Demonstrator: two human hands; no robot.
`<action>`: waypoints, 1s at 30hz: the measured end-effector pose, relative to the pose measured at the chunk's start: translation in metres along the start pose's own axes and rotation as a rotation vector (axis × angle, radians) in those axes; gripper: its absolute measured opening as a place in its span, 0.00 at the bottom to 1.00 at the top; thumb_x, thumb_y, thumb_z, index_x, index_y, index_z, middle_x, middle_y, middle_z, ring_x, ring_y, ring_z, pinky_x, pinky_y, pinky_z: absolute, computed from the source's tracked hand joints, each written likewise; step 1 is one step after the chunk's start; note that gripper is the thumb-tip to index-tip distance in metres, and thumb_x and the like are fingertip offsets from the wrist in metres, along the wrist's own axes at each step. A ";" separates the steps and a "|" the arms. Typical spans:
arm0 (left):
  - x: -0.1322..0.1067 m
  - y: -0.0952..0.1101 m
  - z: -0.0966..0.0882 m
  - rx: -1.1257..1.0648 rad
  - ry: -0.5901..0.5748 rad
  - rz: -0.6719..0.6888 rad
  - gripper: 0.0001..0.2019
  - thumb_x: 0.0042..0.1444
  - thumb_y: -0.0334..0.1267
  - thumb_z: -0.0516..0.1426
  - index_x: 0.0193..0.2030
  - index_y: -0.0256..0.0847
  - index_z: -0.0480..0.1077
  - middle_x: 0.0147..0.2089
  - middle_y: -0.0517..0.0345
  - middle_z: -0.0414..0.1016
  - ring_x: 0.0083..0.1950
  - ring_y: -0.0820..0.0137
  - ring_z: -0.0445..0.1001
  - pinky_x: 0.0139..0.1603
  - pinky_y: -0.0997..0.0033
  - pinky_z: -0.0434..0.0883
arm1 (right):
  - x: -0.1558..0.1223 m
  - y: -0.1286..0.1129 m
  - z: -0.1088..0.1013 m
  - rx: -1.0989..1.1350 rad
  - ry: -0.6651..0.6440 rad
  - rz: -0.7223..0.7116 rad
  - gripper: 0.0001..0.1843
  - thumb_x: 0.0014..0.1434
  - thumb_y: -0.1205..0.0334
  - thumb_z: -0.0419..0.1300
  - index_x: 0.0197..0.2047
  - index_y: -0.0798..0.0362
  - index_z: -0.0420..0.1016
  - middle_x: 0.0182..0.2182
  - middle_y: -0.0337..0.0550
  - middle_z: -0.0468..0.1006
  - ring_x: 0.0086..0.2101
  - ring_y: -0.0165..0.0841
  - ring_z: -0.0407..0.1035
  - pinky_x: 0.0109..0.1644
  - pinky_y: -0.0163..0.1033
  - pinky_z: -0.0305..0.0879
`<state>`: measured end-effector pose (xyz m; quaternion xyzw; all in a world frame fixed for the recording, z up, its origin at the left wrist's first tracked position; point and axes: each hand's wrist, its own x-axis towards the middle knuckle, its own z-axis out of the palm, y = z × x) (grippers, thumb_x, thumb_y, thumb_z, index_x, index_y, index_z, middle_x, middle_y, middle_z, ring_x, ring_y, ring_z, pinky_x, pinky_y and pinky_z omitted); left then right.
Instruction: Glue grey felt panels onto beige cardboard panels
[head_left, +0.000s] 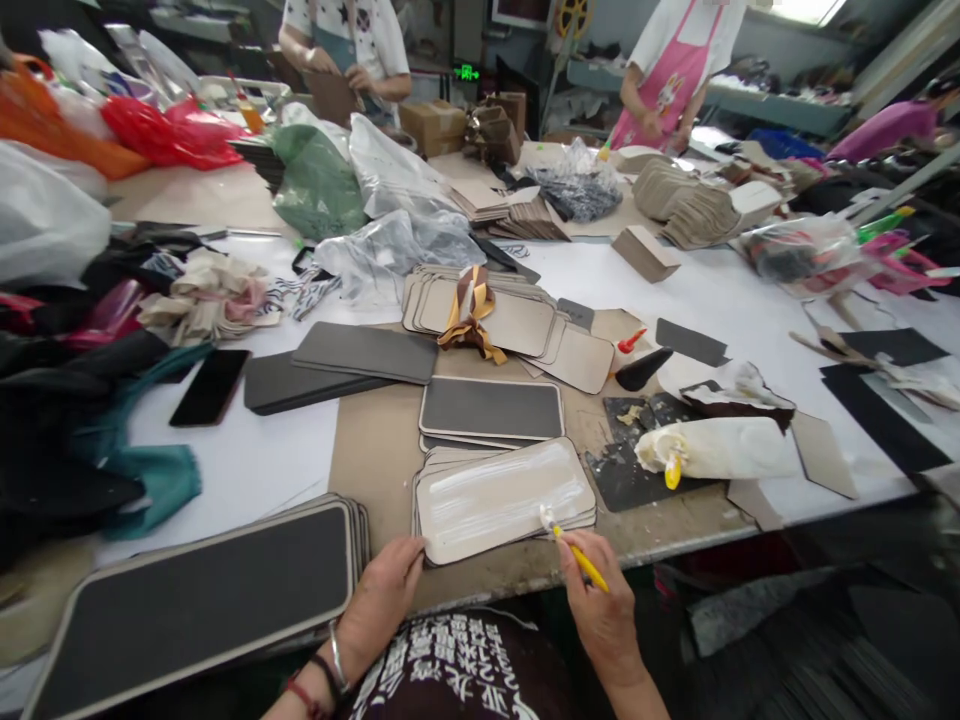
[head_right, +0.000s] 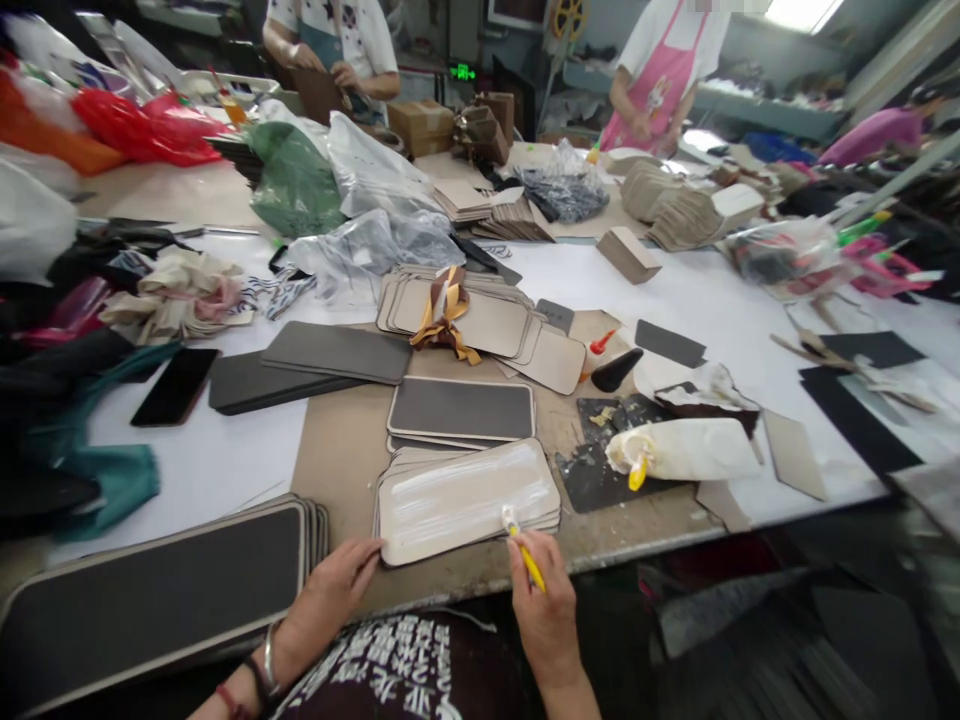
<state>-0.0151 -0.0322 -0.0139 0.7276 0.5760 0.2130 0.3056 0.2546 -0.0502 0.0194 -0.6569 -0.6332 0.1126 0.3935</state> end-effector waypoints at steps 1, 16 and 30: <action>0.001 0.002 0.000 -0.068 0.008 -0.068 0.10 0.56 0.33 0.47 0.38 0.41 0.69 0.36 0.53 0.75 0.38 0.68 0.73 0.44 0.67 0.70 | -0.003 -0.008 0.006 0.023 -0.023 -0.008 0.07 0.59 0.60 0.53 0.37 0.51 0.71 0.32 0.44 0.73 0.36 0.34 0.69 0.42 0.42 0.69; 0.023 -0.011 0.020 -0.797 0.027 -0.772 0.04 0.40 0.31 0.54 0.24 0.38 0.61 0.16 0.68 0.63 0.18 0.75 0.66 0.18 0.79 0.60 | 0.018 -0.066 0.101 0.590 -0.297 0.507 0.17 0.55 0.48 0.55 0.34 0.54 0.70 0.24 0.40 0.73 0.26 0.34 0.69 0.33 0.38 0.67; 0.022 -0.010 0.017 -0.790 0.070 -0.759 0.02 0.38 0.30 0.52 0.21 0.39 0.60 0.16 0.69 0.61 0.17 0.77 0.63 0.18 0.79 0.57 | 0.021 -0.015 0.063 0.370 -0.122 0.530 0.22 0.50 0.42 0.57 0.34 0.54 0.70 0.23 0.41 0.75 0.25 0.36 0.71 0.32 0.40 0.68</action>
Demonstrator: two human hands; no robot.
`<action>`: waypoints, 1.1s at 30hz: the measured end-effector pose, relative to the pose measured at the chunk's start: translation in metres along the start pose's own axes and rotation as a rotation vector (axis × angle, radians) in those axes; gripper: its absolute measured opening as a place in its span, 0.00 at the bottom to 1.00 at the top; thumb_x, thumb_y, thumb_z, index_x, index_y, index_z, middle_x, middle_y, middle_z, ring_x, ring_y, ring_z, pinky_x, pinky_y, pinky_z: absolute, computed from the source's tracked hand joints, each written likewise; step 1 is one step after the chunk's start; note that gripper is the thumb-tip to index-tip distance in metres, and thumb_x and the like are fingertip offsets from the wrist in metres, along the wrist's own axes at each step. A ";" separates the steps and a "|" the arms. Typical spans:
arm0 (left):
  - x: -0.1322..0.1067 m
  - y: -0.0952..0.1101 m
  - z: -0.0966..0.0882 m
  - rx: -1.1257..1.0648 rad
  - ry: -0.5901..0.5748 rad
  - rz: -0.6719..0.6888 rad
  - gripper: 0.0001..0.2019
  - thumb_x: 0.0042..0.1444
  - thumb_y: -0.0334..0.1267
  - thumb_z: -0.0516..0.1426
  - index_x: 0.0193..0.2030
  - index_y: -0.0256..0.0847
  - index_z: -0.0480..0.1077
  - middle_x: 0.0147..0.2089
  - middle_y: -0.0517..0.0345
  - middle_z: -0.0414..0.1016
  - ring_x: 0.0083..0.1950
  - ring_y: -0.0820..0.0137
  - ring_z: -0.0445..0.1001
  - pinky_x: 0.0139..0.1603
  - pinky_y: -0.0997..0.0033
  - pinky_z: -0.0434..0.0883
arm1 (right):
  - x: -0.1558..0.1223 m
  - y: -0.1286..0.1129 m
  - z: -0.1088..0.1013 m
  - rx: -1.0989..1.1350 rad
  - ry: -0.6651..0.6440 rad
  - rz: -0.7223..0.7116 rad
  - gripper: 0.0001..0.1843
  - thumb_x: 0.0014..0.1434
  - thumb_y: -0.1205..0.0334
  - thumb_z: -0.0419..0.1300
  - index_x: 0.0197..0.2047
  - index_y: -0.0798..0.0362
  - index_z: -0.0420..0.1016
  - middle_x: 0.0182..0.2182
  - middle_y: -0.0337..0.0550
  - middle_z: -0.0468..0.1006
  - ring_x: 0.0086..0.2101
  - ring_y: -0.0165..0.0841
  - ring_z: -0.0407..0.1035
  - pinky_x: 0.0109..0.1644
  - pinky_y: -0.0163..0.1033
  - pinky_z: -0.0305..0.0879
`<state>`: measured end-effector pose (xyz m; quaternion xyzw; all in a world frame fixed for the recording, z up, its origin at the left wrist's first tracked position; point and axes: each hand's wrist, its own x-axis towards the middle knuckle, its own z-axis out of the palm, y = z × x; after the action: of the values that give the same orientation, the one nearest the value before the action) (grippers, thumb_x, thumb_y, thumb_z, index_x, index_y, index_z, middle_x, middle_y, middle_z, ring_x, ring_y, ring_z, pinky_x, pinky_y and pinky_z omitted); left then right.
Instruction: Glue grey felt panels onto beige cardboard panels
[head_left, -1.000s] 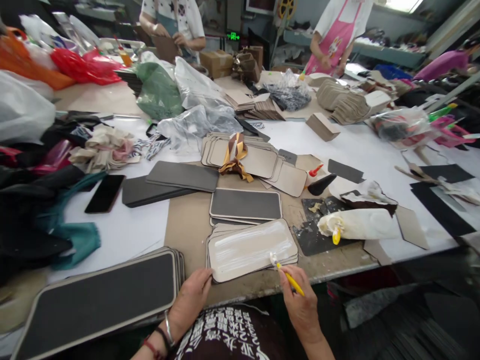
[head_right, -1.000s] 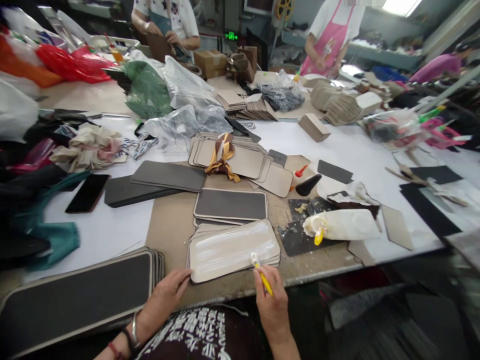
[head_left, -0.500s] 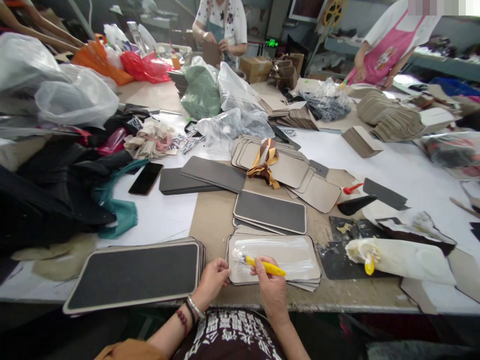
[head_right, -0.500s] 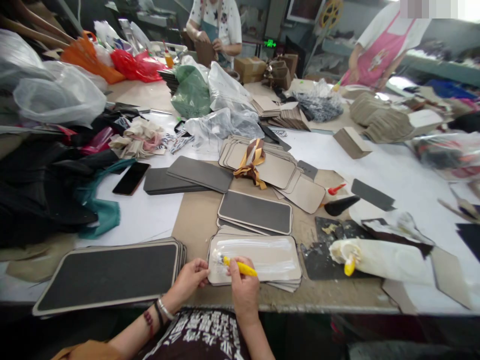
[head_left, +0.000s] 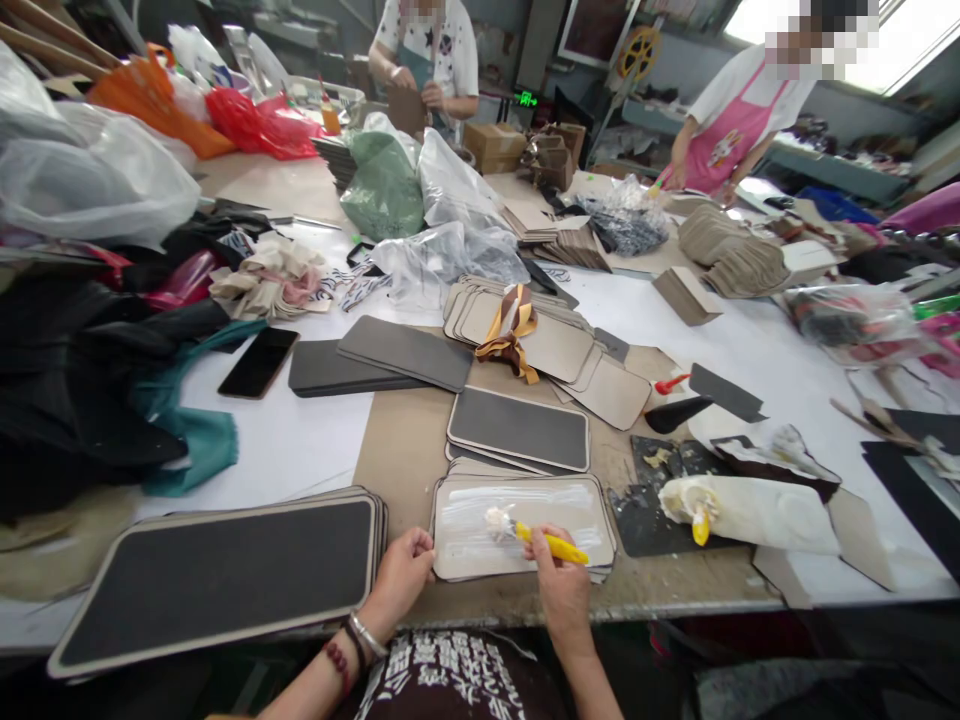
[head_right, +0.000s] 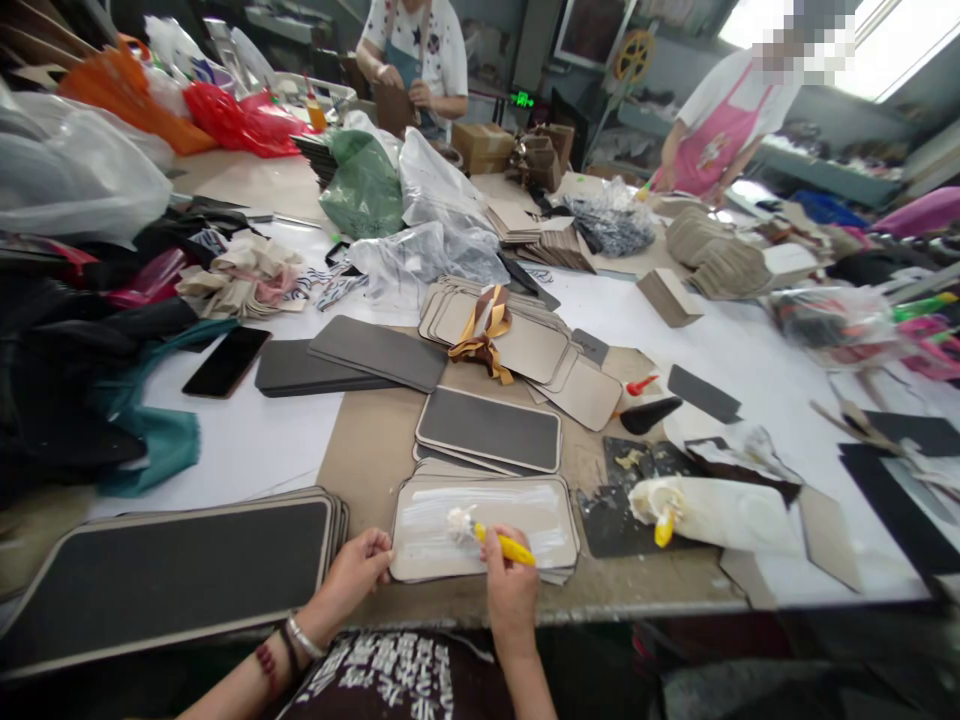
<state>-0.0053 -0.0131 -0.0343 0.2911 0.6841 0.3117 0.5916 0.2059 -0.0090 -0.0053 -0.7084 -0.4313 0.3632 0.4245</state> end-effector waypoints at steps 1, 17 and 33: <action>0.000 0.000 0.000 0.006 -0.004 -0.003 0.02 0.38 0.31 0.52 0.21 0.39 0.60 0.16 0.69 0.61 0.17 0.77 0.64 0.17 0.79 0.57 | 0.005 0.006 -0.011 -0.036 0.068 -0.001 0.23 0.50 0.41 0.57 0.33 0.54 0.70 0.23 0.42 0.75 0.25 0.37 0.71 0.33 0.41 0.68; -0.001 0.008 -0.003 0.106 -0.016 -0.005 0.06 0.34 0.38 0.52 0.22 0.41 0.59 0.15 0.69 0.61 0.16 0.75 0.64 0.14 0.79 0.56 | 0.032 0.005 -0.072 -0.129 0.286 -0.062 0.24 0.51 0.40 0.54 0.35 0.55 0.70 0.27 0.45 0.75 0.27 0.38 0.70 0.37 0.43 0.66; -0.001 0.010 -0.003 0.108 0.008 0.033 0.09 0.32 0.43 0.53 0.21 0.41 0.59 0.16 0.68 0.61 0.17 0.74 0.65 0.15 0.77 0.59 | 0.043 0.022 -0.105 -0.320 0.320 -0.142 0.24 0.53 0.39 0.51 0.33 0.54 0.70 0.28 0.47 0.74 0.30 0.38 0.69 0.40 0.44 0.64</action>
<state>-0.0077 -0.0077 -0.0261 0.3326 0.6973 0.2852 0.5673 0.3212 -0.0053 0.0073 -0.7831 -0.4593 0.1427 0.3942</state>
